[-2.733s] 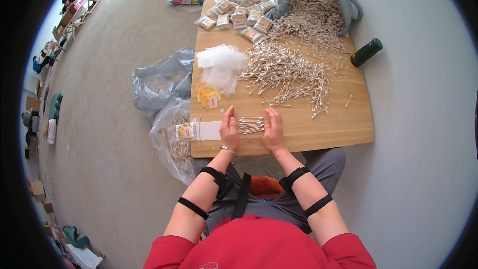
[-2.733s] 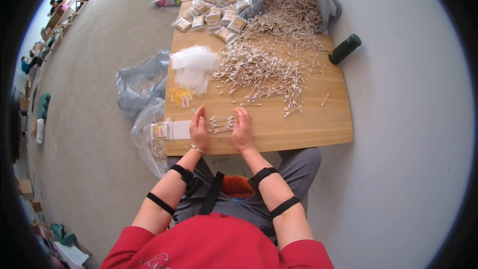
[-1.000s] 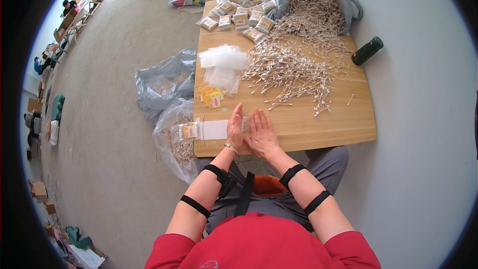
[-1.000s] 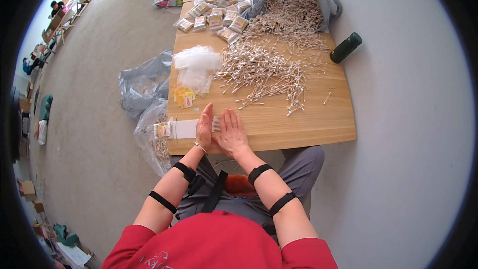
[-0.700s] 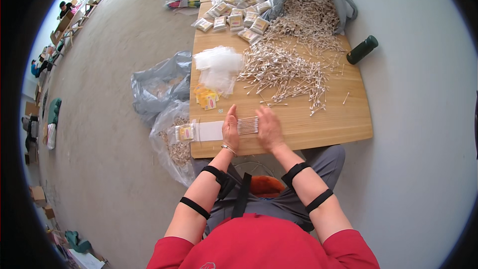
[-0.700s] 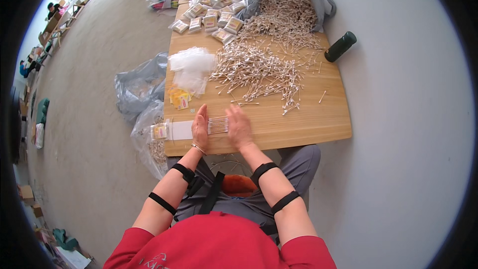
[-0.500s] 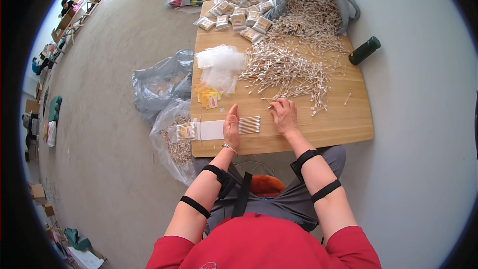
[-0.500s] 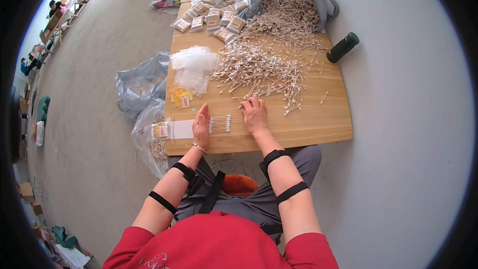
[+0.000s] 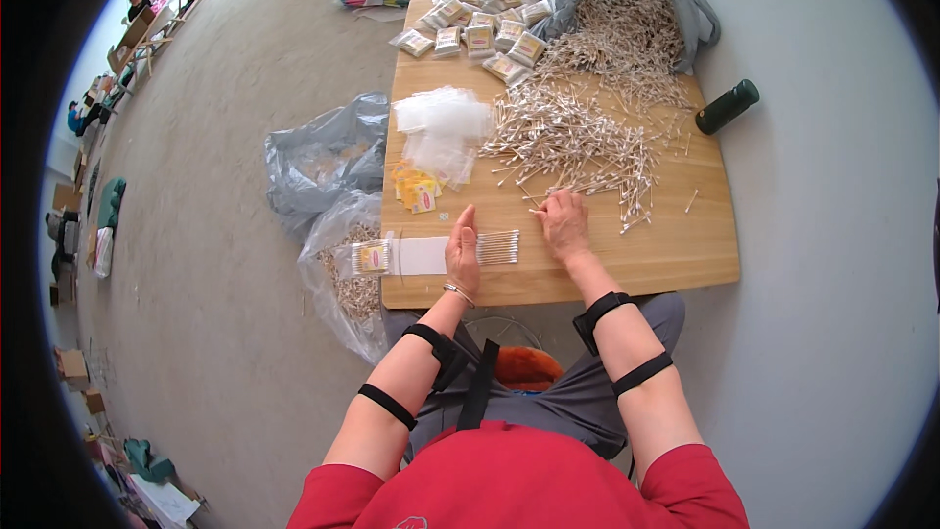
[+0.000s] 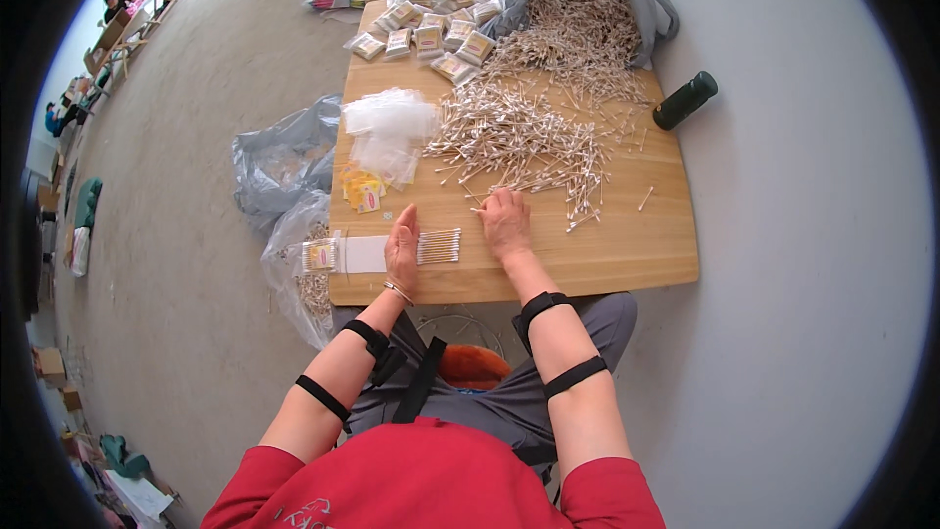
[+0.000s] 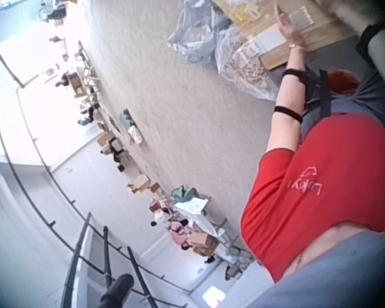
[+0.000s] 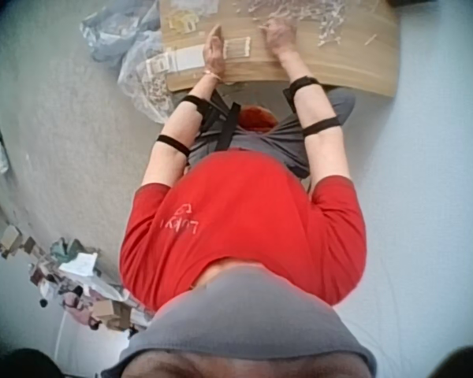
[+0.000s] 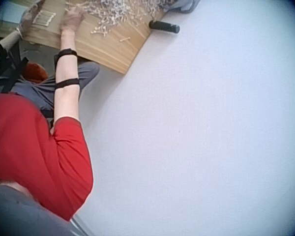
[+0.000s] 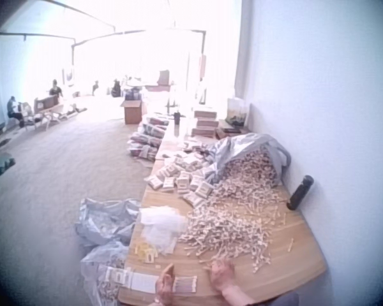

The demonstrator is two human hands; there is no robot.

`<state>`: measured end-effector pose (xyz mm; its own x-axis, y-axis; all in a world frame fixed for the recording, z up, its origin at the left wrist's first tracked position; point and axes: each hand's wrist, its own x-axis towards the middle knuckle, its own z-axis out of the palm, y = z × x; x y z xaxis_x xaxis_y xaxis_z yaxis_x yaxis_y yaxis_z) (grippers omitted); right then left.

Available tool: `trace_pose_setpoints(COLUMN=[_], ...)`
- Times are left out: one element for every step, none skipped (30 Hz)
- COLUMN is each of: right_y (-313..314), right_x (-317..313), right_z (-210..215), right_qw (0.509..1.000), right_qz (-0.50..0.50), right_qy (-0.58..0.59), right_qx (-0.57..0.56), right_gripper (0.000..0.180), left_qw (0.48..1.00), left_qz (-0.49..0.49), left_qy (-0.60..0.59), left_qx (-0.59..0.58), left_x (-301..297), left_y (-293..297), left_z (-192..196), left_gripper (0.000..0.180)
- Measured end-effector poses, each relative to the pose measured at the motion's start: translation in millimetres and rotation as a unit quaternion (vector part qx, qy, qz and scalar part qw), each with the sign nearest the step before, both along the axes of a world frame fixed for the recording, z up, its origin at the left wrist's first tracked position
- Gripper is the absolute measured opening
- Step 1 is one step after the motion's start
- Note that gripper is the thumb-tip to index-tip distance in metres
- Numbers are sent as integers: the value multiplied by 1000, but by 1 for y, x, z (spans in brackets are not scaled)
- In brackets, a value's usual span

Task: Counting and packaging cotton swabs into small plastic bags at a production table.

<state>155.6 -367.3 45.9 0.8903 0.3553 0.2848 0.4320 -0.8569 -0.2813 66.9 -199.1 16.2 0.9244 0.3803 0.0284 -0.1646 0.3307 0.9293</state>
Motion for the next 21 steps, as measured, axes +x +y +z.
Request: trace_pose_setpoints(right_y=[6, 15, 24, 34, 43, 49, 54, 53, 52, 50, 48, 46, 44, 43, 43, 41, 40, 42, 48, 52, 54], right_x=[-1, -2, -4, -7, -9, -11, -14, -16, -19, -22, -25, -27, -29, -31, -33, -32, -34, -35, -40, -44, -49], right_z=[3, 4, 6, 8, 9, 10, 9, 9, 9, 8, 7, 6, 3, -1, -4, -8, -13, -18, -16, -14, -12], right_qw=[1000, 1000, 999, 999, 997, 995, 992, 992, 991, 990, 990, 990, 988, 988, 982, 971, 972, 968, 961, 961, 963], right_qz=[1, 20, 40, 42, 63, 85, 111, 112, 115, 118, 119, 88, 56, 56, 34, 11, 10, 49, 91, 93, 96], right_qy=[0, 7, 15, 16, 37, 59, 58, 58, 59, 60, 61, 60, 58, 58, 38, 15, 12, 5, 1, 2, 12], right_qx=[0, 3, 6, 7, 0, -7, -7, -7, 23, 52, 51, 91, 131, 130, 184, 237, 236, 248, 260, 261, 250], right_gripper=[14, 14, 14, 14, 14, 14, 9, 9, 9, 9, 9, 10, 12, 12, 14, 16, 16, 18, 19, 19, 20], left_qw=[1000, 1000, 1000, 1000, 1000, 1000, 999, 998, 998, 998, 997, 997, 998, 998, 998, 999, 1000, 1000, 1000, 1000, 999], left_qz=[-8, -15, -15, -5, 2, 1, 12, 23, 23, 23, 21, 23, 20, 18, 19, 15, 12, 10, 11, 12, 14], left_qy=[-1, -2, -1, -3, -7, -7, -2, 2, 2, 6, 10, 11, 14, 17, 17, 6, -6, -8, -1, 6, 7], left_qx=[-5, -9, -9, 2, 10, 10, 31, 52, 53, 61, 70, 69, 64, 58, 58, 36, 14, 13, 20, 28, 28], left_x=[0, 0, 0, 0, 1, 1, 0, 0, -1, -2, -2, -2, -2, -2, -2, 1, 3, 4, 2, 1, 1], left_y=[0, 0, -1, 0, -2, -2, -1, 0, 1, 0, 0, 1, 1, 2, 3, 2, 2, 0, 1, 1, 2], left_z=[-1, -2, -3, -6, -7, -7, -6, -6, -5, -3, -2, 0, 0, -1, -2, -3, -4, -6, -5, -4, -3], left_gripper=[55, 54, 54, 54, 54, 54, 53, 53, 53, 53, 53, 53, 53, 53, 53, 53, 52, 52, 52, 52, 52])
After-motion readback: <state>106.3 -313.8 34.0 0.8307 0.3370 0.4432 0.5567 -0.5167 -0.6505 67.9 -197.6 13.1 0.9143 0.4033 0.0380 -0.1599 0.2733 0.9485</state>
